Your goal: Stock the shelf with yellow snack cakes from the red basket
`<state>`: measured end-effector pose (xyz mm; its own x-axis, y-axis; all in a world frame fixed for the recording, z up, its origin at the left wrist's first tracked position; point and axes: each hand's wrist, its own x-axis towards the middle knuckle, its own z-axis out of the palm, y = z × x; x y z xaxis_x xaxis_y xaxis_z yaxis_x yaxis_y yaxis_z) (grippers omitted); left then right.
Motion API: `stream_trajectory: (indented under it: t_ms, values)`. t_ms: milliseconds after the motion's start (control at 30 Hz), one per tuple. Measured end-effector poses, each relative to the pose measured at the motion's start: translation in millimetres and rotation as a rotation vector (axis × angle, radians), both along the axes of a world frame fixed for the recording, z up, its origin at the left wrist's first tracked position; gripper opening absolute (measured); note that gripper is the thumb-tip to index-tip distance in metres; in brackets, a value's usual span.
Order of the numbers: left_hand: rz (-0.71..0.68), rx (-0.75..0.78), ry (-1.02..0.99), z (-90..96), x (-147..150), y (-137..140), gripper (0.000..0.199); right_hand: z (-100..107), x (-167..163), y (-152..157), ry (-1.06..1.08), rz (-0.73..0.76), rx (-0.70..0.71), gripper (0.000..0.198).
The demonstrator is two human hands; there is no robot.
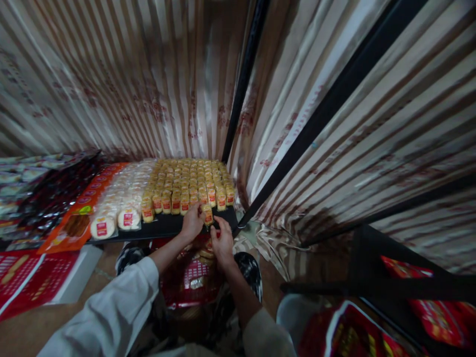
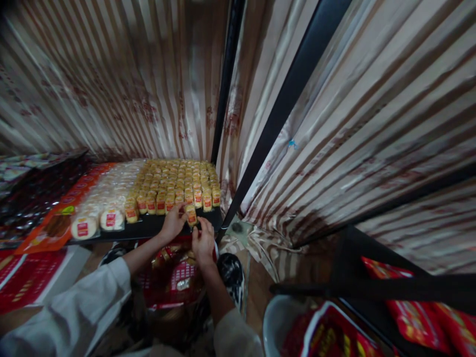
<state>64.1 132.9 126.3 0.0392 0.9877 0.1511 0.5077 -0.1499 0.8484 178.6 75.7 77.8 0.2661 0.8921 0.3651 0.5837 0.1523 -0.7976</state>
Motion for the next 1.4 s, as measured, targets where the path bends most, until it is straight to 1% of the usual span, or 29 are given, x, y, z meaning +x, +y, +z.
stream_trajectory:
  t_ms: [200, 300, 367, 633, 900, 1033, 1167, 1200, 1233, 1333, 1367, 1400]
  values:
    - [0.016, 0.102, 0.139, 7.4, 15, 19, 0.033, -2, 2, 12, -0.031, 0.013, 0.032, 0.038]
    - [0.029, 0.167, 0.216, 6.9, 21, 26, 0.033, -3, 4, 19, -0.051, 0.004, 0.046, 0.040]
    - [0.044, 0.179, 0.256, 5.3, 25, 31, 0.034, -4, 5, 24, -0.058, -0.001, 0.043, 0.041]
    - [0.044, 0.141, 0.213, -1.8, 34, 43, 0.036, -11, 7, 39, -0.114, -0.007, 0.024, 0.044]
    - [0.048, 0.164, 0.212, -0.2, 35, 47, 0.041, -13, 6, 41, -0.210, -0.012, 0.020, 0.048]
    - [0.043, 0.198, 0.196, -0.6, 34, 45, 0.043, -13, 6, 41, -0.272, -0.025, 0.001, 0.052]
    - [0.054, 0.254, 0.218, -8.9, 28, 35, 0.035, -14, 5, 41, -0.302, -0.027, -0.012, 0.054]
    - [0.043, 0.282, 0.239, -11.9, 26, 32, 0.032, -15, 5, 41, -0.302, -0.027, -0.010, 0.054]
    - [0.004, 0.315, 0.269, -15.2, 24, 30, 0.029, -15, 4, 41, -0.302, -0.029, -0.007, 0.053]
    - [-0.227, 0.416, 0.384, -23.9, 19, 24, 0.027, -17, 3, 42, -0.309, -0.052, 0.000, 0.049]
    - [-0.287, 0.438, 0.414, -26.1, 19, 24, 0.028, -17, 3, 42, -0.313, -0.062, -0.002, 0.047]
    - [-0.318, 0.452, 0.431, -28.1, 18, 24, 0.029, -17, 2, 42, -0.316, -0.068, -0.006, 0.046]
